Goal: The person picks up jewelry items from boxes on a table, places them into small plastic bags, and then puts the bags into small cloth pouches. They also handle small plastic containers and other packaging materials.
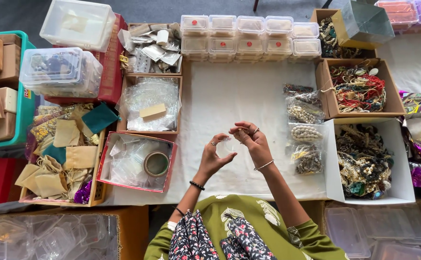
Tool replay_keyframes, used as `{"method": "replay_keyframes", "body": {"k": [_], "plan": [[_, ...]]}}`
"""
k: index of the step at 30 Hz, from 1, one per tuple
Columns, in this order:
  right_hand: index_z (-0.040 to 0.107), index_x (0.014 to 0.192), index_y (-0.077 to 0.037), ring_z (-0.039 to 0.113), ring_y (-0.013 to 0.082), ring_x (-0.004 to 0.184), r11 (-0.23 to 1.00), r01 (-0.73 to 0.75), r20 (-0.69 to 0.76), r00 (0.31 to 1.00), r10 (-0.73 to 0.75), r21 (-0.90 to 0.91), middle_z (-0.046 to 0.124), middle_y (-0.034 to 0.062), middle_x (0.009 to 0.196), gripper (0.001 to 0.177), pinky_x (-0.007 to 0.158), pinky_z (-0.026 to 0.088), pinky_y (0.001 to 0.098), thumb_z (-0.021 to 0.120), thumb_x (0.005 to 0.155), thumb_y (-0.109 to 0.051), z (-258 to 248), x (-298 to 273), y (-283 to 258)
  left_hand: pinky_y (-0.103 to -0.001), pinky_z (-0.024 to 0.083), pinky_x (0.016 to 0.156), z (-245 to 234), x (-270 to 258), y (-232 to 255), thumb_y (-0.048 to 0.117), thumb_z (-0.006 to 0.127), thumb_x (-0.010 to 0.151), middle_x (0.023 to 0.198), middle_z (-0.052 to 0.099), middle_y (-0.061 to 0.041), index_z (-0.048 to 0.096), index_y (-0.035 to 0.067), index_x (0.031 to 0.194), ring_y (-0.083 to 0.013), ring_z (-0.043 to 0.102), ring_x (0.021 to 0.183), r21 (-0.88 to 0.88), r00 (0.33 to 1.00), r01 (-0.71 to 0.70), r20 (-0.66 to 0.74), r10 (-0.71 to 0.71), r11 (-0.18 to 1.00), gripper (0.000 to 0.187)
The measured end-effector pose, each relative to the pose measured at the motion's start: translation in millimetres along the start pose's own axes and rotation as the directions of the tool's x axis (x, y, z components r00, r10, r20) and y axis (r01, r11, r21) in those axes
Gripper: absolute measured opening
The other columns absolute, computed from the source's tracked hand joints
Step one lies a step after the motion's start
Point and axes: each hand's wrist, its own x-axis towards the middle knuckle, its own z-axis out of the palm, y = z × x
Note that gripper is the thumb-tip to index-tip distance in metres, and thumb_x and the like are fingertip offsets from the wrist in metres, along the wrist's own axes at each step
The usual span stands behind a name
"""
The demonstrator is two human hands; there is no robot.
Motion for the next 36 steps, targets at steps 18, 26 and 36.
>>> {"method": "replay_keyframes", "body": {"k": [18, 26, 36], "plan": [[0.059, 0.13, -0.001, 0.066, 0.0178, 0.117, 0.993, 0.116, 0.027, 0.993, -0.115, -0.005, 0.073, 0.0145, 0.121, 0.027, 0.105, 0.051, 0.0333, 0.055, 0.107, -0.016, 32.3, -2.4, -39.6, -0.036, 0.056, 0.089, 21.2, 6.5, 6.6, 0.018, 0.087, 0.076, 0.109, 0.071, -0.009, 0.056, 0.005, 0.122, -0.0236, 0.072, 0.097, -0.144, 0.989, 0.056, -0.127, -0.075, 0.988, 0.057], [0.062, 0.127, -0.002, 0.065, 0.0164, 0.118, 0.997, 0.08, 0.021, 0.997, -0.08, -0.007, 0.072, 0.0113, 0.123, 0.025, 0.104, 0.051, 0.0326, 0.055, 0.107, -0.015, 30.6, -4.0, -20.1, -0.035, 0.058, 0.092, 19.1, 8.3, 11.3, 0.016, 0.085, 0.081, 0.116, 0.071, -0.009, 0.057, 0.006, 0.124, -0.0221, 0.072, 0.106, -0.18, 0.989, 0.012, -0.14, -0.038, 0.984, 0.052], [0.077, 0.107, -0.002, 0.065, 0.0199, 0.112, 0.619, 0.31, 0.173, 0.946, -0.273, -0.721, 0.068, 0.015, 0.126, 0.024, 0.093, 0.052, 0.0337, 0.076, 0.083, -0.008, 21.3, -13.7, -19.2, -0.03, 0.062, 0.083, 27.1, 1.9, -1.2, 0.016, 0.085, 0.083, 0.106, 0.071, -0.007, 0.055, 0.005, 0.126, -0.016, 0.072, 0.096, -0.255, 0.966, 0.156, -0.162, -0.201, 0.954, 0.053]]}}
